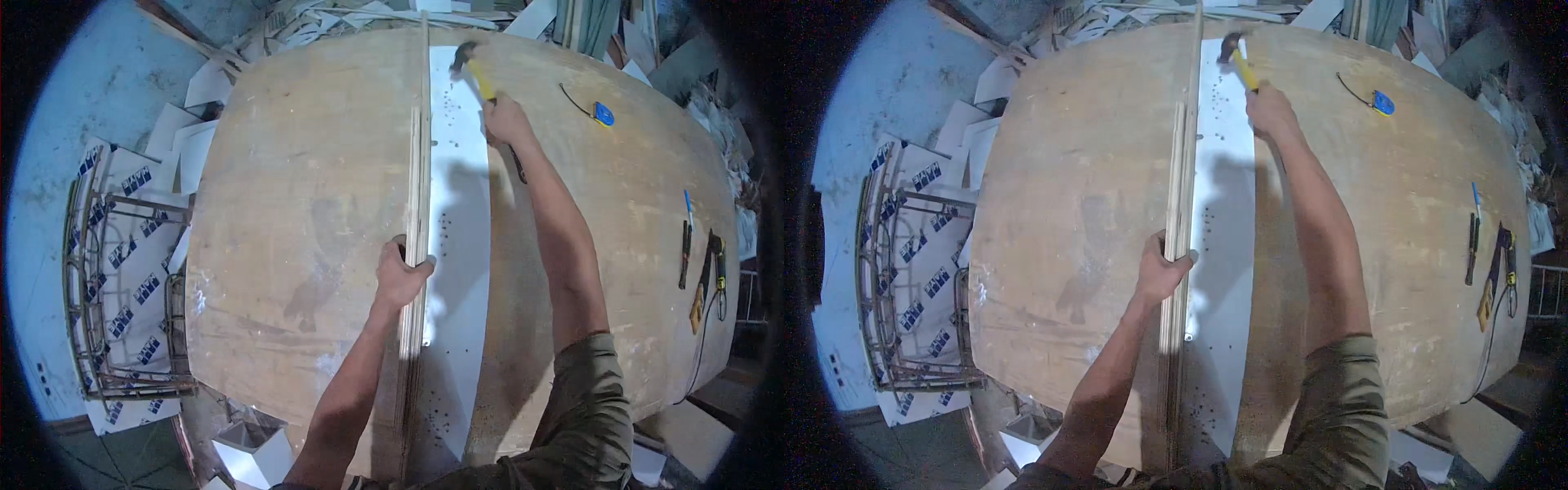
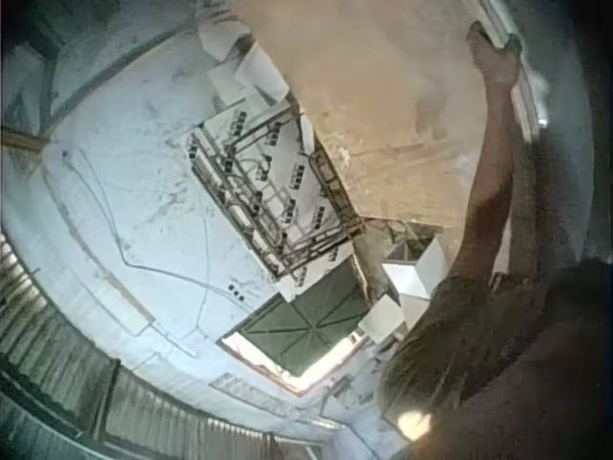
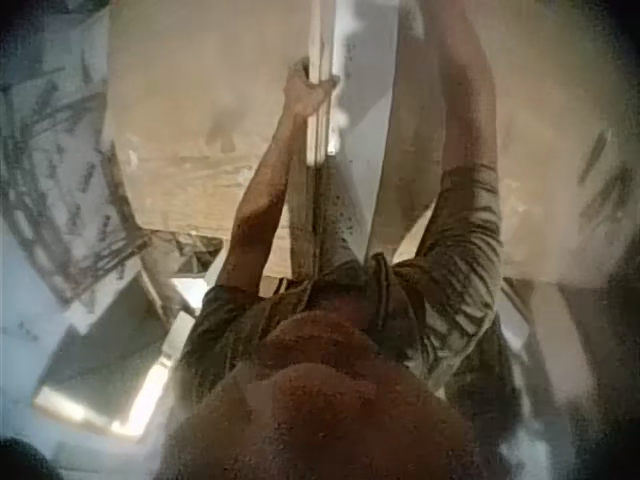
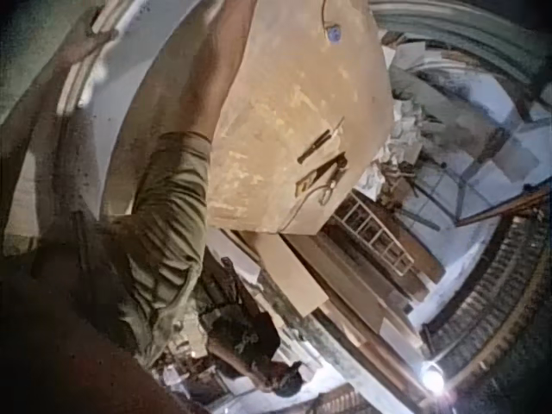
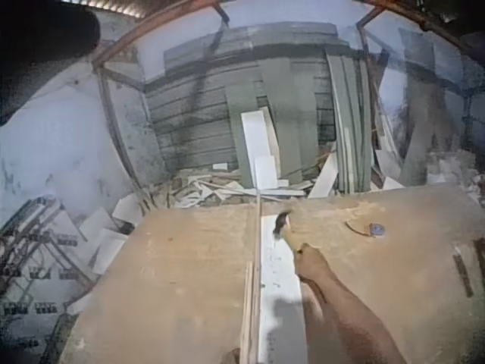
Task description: The person aligns a white panel against a wooden frame, marks it with a pencil, and hammers nails through the panel and into the frame to secure it.
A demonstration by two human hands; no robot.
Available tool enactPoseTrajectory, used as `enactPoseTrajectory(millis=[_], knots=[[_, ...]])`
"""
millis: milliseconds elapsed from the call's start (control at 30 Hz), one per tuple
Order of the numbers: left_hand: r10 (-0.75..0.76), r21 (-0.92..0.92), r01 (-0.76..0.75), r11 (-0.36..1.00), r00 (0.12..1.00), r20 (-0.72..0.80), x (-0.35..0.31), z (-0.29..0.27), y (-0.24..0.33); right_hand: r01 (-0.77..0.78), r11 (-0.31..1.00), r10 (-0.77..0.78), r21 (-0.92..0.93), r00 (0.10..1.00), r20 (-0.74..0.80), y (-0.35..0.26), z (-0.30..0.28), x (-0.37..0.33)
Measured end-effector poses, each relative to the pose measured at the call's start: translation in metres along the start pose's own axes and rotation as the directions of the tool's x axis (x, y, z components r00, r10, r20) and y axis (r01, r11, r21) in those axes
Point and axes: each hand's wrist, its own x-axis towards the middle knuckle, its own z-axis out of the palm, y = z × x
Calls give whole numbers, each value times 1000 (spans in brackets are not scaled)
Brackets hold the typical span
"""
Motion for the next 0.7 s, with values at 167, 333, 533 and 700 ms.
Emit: enactPoseTrajectory(millis=[167,333,533,700], knots=[[-31,22,30,999,1000,4,-8,-1,5,55,994,-76,-94,966,-246,20,16,1],[20,22,-19,1000,997,-72,-6,-7,7,12,988,-30,-153,993,-116,8,19,4],[79,67,-76,995,996,-48,5,-5,-8,47,981,-66,-191,993,-94,23,26,13],[55,-28,-55,998,998,-27,2,8,3,-7,1000,1,-25,973,-231,82,24,-63]])
